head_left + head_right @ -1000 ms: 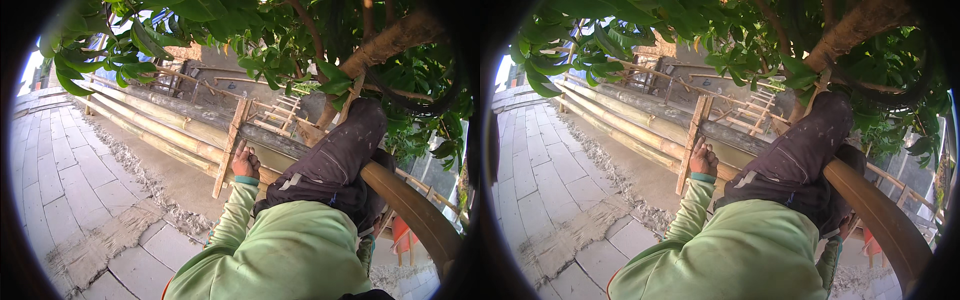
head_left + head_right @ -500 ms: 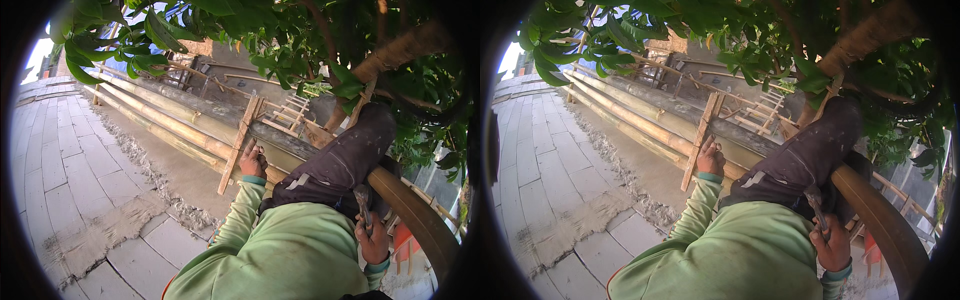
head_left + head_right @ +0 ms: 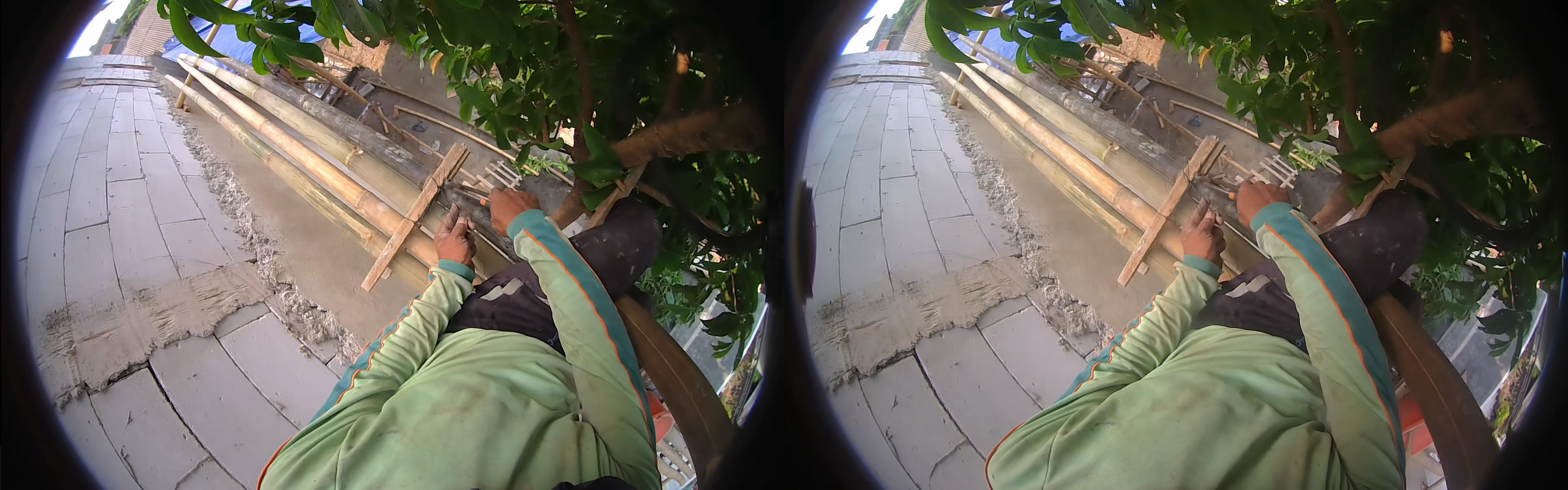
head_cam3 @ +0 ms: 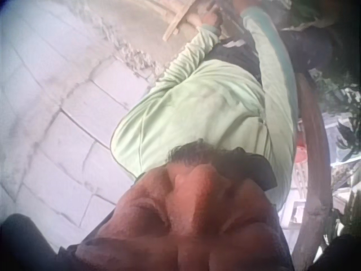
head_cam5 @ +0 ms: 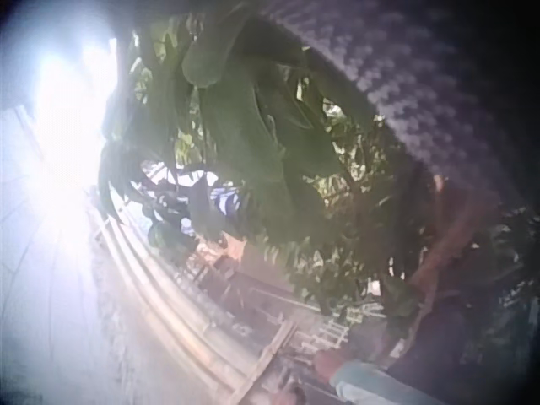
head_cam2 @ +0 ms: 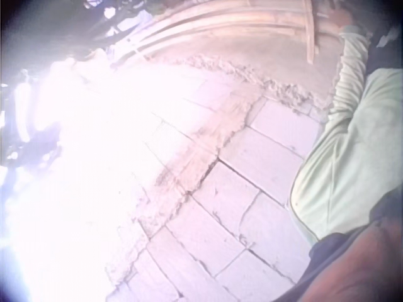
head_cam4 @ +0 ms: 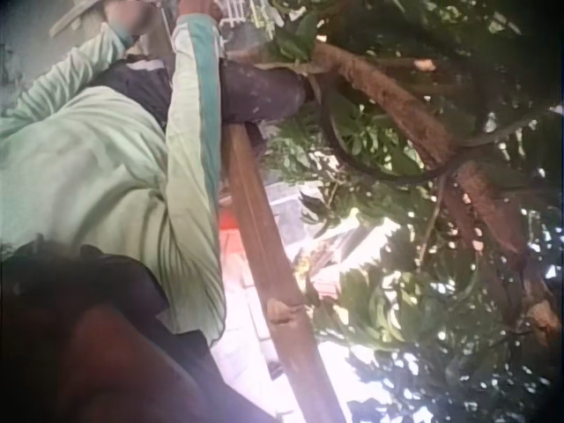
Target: The person secures bamboo poles to a wooden frame on a rooftop using wire and a hammer. They wrap wire around the joints, twist it tight, and hammer nails to fasten the structure.
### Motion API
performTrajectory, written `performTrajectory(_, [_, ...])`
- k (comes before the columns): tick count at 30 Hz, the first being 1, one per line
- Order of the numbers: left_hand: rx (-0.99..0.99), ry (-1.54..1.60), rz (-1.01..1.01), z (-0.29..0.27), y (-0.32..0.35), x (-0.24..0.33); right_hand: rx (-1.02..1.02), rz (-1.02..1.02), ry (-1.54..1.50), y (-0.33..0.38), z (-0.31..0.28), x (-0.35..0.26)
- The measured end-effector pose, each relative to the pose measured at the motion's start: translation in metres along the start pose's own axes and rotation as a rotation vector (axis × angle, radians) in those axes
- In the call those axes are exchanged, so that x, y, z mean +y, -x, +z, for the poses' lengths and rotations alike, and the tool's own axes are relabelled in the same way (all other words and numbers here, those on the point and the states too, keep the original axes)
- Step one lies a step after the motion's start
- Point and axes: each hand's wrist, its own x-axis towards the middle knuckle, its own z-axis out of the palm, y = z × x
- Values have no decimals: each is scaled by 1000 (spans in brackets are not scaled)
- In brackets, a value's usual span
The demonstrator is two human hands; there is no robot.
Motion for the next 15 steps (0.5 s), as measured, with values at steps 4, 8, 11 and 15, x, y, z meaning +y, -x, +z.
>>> performTrajectory(4, [16,-18,6,-4,-7,-5,-106,41,-68,-9,12,-4])
performTrajectory(8, [44,-86,44,-7,-12,-13,-156,21,-105,-18,22,1])
performTrajectory(11, [24,-118,46,-14,-12,-12,-152,-33,-110,-24,32,5])
performTrajectory(15, [6,-113,56,-13,-11,-13,-99,-104,-107,-34,46,21])
